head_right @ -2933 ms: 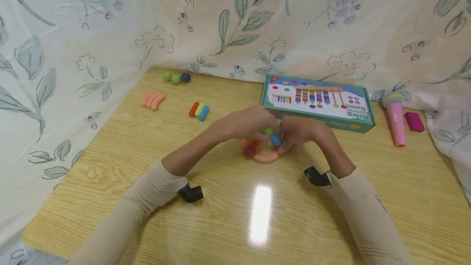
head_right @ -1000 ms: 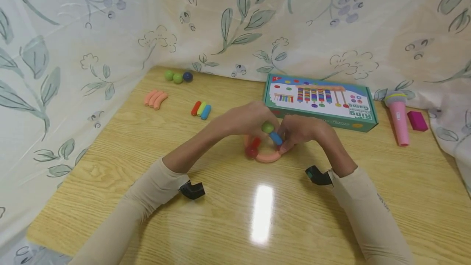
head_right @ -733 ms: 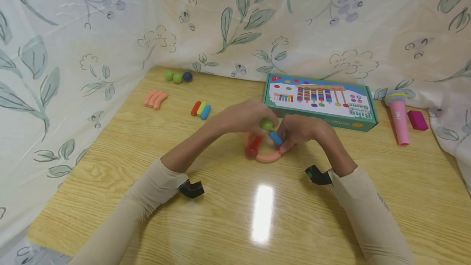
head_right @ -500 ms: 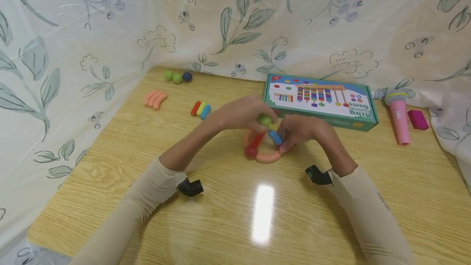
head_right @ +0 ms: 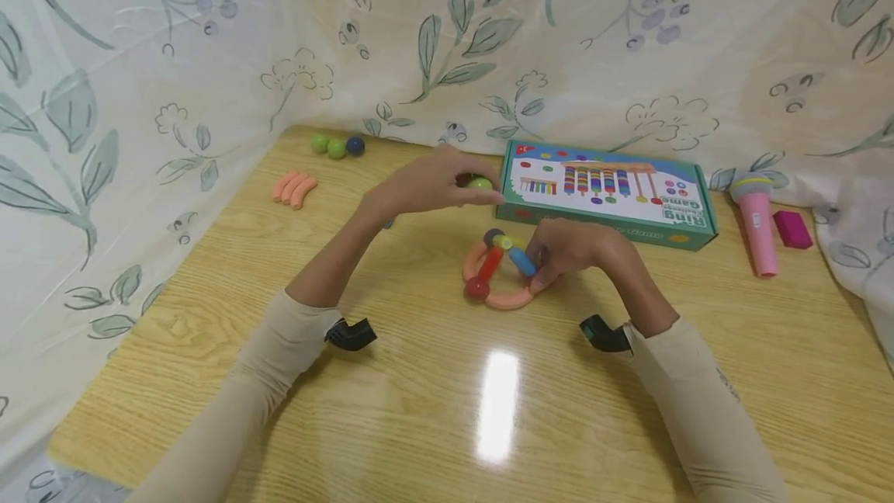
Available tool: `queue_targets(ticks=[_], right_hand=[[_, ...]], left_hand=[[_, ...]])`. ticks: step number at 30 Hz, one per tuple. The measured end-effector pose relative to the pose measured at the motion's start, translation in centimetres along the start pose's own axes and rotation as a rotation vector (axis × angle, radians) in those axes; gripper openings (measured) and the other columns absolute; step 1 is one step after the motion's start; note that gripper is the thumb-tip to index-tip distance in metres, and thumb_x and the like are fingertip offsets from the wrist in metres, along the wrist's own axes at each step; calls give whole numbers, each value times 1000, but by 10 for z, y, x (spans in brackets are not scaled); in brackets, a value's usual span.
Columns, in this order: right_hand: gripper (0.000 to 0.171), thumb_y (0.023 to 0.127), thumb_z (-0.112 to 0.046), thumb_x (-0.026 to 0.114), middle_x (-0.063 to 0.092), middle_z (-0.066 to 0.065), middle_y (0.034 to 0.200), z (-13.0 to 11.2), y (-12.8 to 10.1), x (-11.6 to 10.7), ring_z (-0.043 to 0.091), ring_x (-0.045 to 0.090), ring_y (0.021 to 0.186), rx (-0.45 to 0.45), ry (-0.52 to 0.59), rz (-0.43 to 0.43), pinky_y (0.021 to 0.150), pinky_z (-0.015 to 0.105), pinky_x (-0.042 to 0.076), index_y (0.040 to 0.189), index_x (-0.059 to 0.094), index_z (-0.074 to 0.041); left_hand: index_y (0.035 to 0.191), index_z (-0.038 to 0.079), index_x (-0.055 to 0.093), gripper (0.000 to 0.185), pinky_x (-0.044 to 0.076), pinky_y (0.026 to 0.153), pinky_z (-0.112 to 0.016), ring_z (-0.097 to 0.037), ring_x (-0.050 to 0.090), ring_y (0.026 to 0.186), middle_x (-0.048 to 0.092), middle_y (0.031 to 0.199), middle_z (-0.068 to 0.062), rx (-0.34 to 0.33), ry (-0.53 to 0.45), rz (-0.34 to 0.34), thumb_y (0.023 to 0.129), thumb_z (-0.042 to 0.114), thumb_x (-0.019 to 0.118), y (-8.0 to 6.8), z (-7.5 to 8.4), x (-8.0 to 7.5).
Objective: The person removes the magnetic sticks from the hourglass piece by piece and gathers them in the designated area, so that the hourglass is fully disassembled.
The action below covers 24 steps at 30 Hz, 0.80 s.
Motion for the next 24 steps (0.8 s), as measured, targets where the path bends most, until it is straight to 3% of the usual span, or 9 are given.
queue_targets(ticks=[4, 11, 16, 24], right_hand=[[13, 76, -30, 73, 58, -5, 69, 1, 0, 0, 7, 48, 64, 28, 30, -5, 61, 25, 40, 78, 66, -18], [14, 77, -31, 72, 59, -6, 71, -1, -1, 1, 8, 49, 65, 33, 16, -10, 63, 26, 42, 78, 66, -19], [15, 77, -33, 72, 56, -6, 67, -2, -2, -1, 7, 47, 62, 21, -9, -3, 59, 24, 39, 77, 65, -19], [14, 77, -31, 72, 58, -5, 71, -3, -2, -2, 10, 49, 66, 26, 23, -21, 63, 26, 41, 81, 67, -18]], left_hand=[[100, 25, 66, 31, 39, 66, -21, -5, 46, 65, 61, 83, 13, 1, -11, 107, 86, 50, 54, -6, -15, -17], [115, 14, 61, 36, 43, 79, -24, -6, 51, 86, 61, 104, 7, -49, -19, 279, 85, 33, 63, -23, -49, -44], [123, 8, 55, 42, 45, 84, -25, -11, 55, 92, 56, 108, -2, -96, 78, 317, 84, 22, 66, -32, -68, -56], [105, 3, 57, 27, 45, 86, -28, -16, 55, 94, 55, 100, -6, -230, 94, 379, 80, 6, 67, -42, -101, -56]])
Point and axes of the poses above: each hand's wrist, its own y-axis towards the middle knuckle, its own x-axis out of the palm, z = x × y, the point moved 1 cm from there along y, towards the middle knuckle
